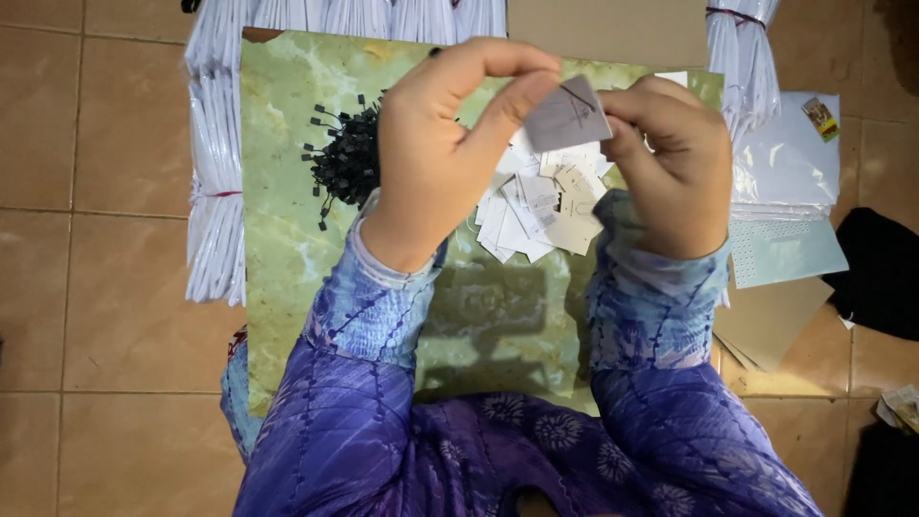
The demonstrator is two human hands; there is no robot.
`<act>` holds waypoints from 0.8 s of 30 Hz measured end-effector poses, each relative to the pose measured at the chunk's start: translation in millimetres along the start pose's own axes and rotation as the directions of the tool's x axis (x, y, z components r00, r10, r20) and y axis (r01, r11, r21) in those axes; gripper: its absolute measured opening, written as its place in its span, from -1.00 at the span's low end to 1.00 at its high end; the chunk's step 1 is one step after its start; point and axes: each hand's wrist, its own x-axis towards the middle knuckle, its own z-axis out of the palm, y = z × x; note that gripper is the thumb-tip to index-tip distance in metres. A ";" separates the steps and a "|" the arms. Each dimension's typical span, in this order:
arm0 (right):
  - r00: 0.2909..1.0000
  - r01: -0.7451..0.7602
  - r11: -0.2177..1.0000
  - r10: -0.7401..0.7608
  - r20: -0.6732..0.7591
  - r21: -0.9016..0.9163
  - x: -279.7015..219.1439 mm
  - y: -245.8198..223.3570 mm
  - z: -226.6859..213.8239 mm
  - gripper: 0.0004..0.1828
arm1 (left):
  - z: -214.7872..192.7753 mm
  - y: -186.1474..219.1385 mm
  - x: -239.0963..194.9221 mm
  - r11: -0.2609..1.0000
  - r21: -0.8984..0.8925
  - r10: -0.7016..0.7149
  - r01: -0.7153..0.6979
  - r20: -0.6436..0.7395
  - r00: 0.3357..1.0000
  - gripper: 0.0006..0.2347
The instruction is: The person sits on the floor at a low table and assembles product tags by hand. They pick up small white paper tags and black plastic fasteners, then thread the fasteners through the tags to create a finished assembly.
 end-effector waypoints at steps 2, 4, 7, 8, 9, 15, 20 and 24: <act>0.999 -0.048 0.994 0.046 0.024 0.099 -2.4 3.7 -2.8 -0.67 | 0.3 -0.8 -0.4 0.995 -0.096 -0.023 0.020 -0.028 0.999 -0.89; 0.995 -0.099 0.975 0.089 0.054 0.197 -3.5 4.3 -5.0 -0.75 | 1.3 -4.2 -1.3 0.981 -0.191 -0.050 0.038 -0.054 0.997 -0.88; 0.981 -0.189 0.922 0.167 0.095 0.337 -5.4 5.9 -7.3 -0.68 | 3.8 -13.9 -2.6 0.899 -0.437 -0.061 0.020 -0.079 0.995 -0.91; 0.977 -0.213 0.894 0.195 0.086 0.393 -6.9 10.0 -7.5 -0.67 | 4.1 -17.7 -2.2 0.860 -0.511 -0.059 -0.012 -0.123 0.991 -0.92; 0.971 -0.235 0.862 0.224 0.079 0.448 -8.3 14.2 -7.8 -0.66 | 4.4 -21.5 -1.7 0.814 -0.579 -0.062 -0.047 -0.167 0.984 -0.92; 0.988 -0.131 0.608 0.141 0.056 0.783 -10.4 35.6 -5.0 -0.98 | 7.3 -57.1 -16.4 0.597 -0.801 -0.191 0.045 -0.088 0.978 -0.76; 0.996 -0.085 0.312 0.067 0.067 0.946 -13.6 43.8 -3.1 -0.89 | 15.0 -53.9 -14.3 0.600 -0.788 -0.316 0.139 -0.074 0.946 -0.70; 0.994 0.007 0.192 -0.110 0.014 0.981 -22.2 60.1 1.9 -0.58 | 18.3 -23.6 -3.7 0.756 -0.646 -0.183 0.109 -0.049 0.982 -0.89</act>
